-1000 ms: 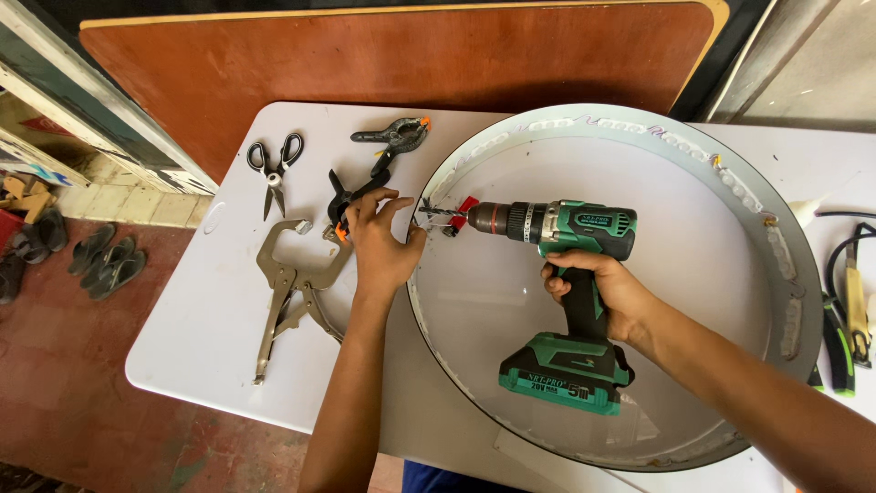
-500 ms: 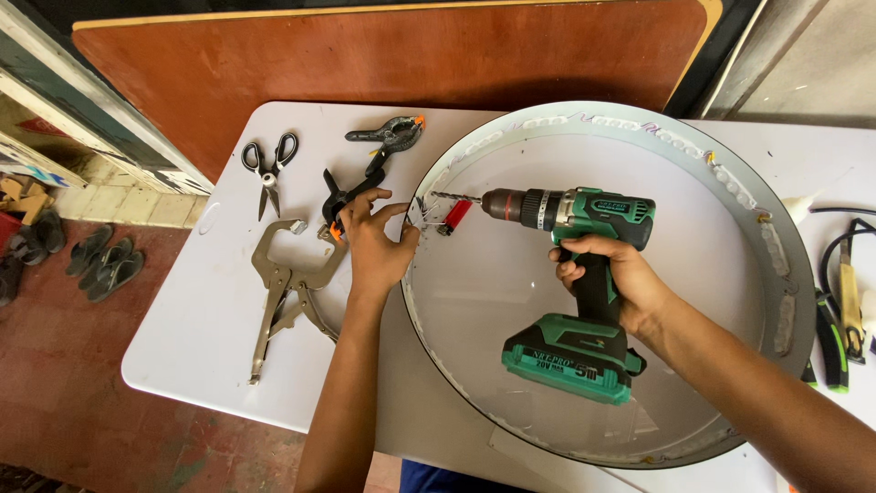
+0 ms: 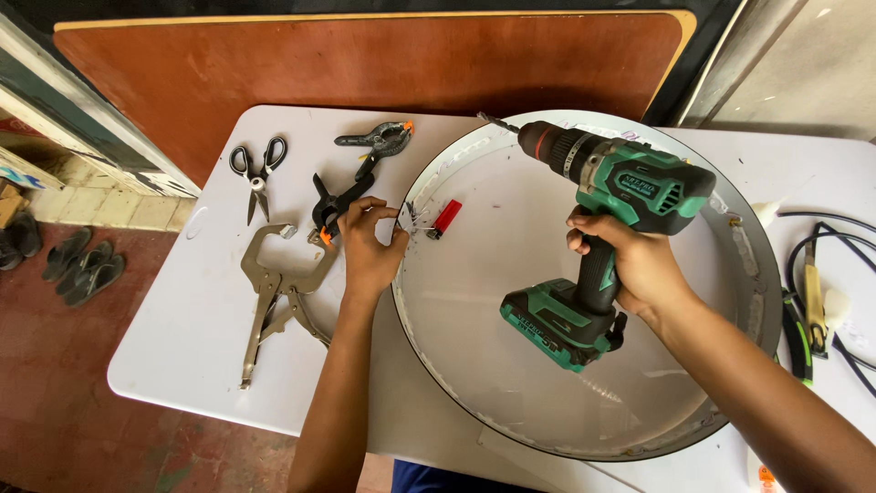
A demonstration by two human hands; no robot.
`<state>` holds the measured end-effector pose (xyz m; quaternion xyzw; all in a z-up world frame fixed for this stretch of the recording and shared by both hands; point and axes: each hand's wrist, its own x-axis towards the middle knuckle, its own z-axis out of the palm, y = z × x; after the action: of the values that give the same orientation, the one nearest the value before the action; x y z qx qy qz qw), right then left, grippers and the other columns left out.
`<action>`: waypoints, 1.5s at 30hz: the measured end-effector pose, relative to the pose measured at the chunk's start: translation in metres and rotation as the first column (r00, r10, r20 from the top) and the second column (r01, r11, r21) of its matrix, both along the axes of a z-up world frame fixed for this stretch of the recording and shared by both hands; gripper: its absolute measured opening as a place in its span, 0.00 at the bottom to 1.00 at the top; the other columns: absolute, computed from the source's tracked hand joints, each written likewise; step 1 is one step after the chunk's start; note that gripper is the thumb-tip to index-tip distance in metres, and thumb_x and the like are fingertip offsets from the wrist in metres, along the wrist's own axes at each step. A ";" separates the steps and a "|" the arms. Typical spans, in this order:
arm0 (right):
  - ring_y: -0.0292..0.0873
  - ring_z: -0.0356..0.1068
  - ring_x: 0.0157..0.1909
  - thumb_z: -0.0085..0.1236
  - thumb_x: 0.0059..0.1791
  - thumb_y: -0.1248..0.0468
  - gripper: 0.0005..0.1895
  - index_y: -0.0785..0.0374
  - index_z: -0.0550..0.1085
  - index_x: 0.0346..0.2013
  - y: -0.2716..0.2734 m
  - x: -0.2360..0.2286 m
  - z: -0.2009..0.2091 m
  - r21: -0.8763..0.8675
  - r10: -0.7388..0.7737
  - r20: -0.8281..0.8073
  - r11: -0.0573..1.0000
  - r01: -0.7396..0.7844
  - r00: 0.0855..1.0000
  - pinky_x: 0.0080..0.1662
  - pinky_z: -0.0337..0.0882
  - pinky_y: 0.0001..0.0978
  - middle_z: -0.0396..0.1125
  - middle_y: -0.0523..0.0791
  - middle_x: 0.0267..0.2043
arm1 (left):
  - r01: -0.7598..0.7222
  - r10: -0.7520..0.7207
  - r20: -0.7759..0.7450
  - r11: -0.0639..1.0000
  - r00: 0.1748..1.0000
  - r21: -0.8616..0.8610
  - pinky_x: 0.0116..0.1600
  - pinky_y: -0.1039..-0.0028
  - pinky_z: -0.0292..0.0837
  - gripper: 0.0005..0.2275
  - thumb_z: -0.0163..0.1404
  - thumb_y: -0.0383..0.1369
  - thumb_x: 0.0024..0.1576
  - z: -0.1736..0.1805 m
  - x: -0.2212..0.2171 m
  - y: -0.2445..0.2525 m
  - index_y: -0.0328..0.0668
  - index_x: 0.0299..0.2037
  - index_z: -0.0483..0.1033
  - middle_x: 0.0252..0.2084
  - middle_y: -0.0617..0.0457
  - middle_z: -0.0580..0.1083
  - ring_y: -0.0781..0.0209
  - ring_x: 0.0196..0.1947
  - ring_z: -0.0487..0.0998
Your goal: The person uses a cordless drill to make a hole in a small metal bracket clamped to a circular glass frame. After drilling, they remove the bracket and wipe away debris from the hole area.
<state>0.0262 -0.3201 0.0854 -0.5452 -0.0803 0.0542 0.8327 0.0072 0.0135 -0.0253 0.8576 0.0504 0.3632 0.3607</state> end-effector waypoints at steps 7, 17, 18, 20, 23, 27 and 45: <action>0.44 0.68 0.24 0.61 0.48 0.77 0.06 0.74 0.75 0.26 0.017 0.006 -0.016 -0.222 -0.010 0.290 0.972 0.077 0.957 0.33 0.73 0.31 0.67 0.54 0.22 | -0.006 0.005 -0.006 0.994 1.000 -0.105 0.55 0.54 0.67 0.18 0.57 0.21 0.41 0.009 -0.008 -0.008 0.45 0.42 0.72 0.39 0.47 0.74 0.40 0.44 0.75; 0.38 0.67 0.25 0.54 0.51 0.77 0.08 0.69 0.74 0.28 0.108 -0.006 0.020 -0.150 -0.005 0.496 0.984 0.091 0.868 0.33 0.72 0.28 0.68 0.50 0.23 | 0.377 -0.360 0.244 0.926 0.900 -0.024 0.53 0.55 0.70 0.08 0.51 0.26 0.59 0.085 -0.048 -0.034 0.39 0.48 0.76 0.40 0.45 0.76 0.44 0.43 0.75; 0.38 0.67 0.25 0.53 0.52 0.77 0.09 0.68 0.73 0.27 0.118 -0.009 0.021 -0.109 -0.022 0.490 0.990 0.086 0.872 0.32 0.72 0.27 0.68 0.49 0.23 | 0.525 -0.497 0.227 0.847 0.838 -0.087 0.58 0.47 0.68 0.13 0.49 0.30 0.61 0.101 -0.061 -0.042 0.34 0.54 0.74 0.47 0.37 0.76 0.36 0.49 0.75; 0.37 0.68 0.26 0.53 0.52 0.77 0.09 0.68 0.74 0.27 0.139 -0.008 0.026 -0.089 -0.040 0.513 0.991 0.100 0.858 0.33 0.72 0.26 0.68 0.48 0.24 | 0.561 -0.540 0.210 0.826 0.815 -0.052 0.63 0.49 0.64 0.19 0.44 0.38 0.63 0.111 -0.067 -0.047 0.35 0.60 0.71 0.55 0.40 0.74 0.38 0.58 0.72; 0.36 0.70 0.26 0.56 0.52 0.75 0.08 0.68 0.75 0.27 0.173 -0.011 0.024 -0.084 -0.079 0.593 0.984 0.159 0.802 0.33 0.73 0.26 0.71 0.48 0.24 | 0.556 -0.540 0.166 0.828 0.825 -0.068 0.68 0.45 0.60 0.33 0.32 0.55 0.65 0.134 -0.082 -0.053 0.31 0.67 0.64 0.63 0.33 0.69 0.32 0.65 0.67; 0.37 0.71 0.30 0.63 0.50 0.69 0.08 0.68 0.76 0.28 0.213 -0.028 0.029 -0.077 -0.168 0.702 0.948 0.308 0.693 0.35 0.72 0.28 0.73 0.49 0.25 | 0.423 -0.404 0.142 0.894 0.904 -0.151 0.54 0.36 0.71 0.45 0.13 0.66 0.60 0.157 -0.092 -0.052 0.30 0.69 0.55 0.50 0.23 0.74 0.21 0.49 0.77; 0.53 0.70 0.53 0.87 0.18 0.72 0.66 0.61 0.50 0.60 0.446 -0.063 -0.073 0.318 0.216 0.585 0.826 -0.466 0.781 0.51 0.79 0.48 0.64 0.53 0.49 | -0.167 0.191 0.108 0.965 0.976 -0.201 0.46 0.46 0.74 0.22 0.20 0.45 0.67 0.107 -0.155 0.093 0.50 0.64 0.61 0.35 0.37 0.77 0.30 0.39 0.79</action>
<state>-0.0370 0.1254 0.0127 -0.3083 -0.4149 0.0373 0.8552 -0.1474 0.1062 0.0822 0.7862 0.1392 0.4415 0.4094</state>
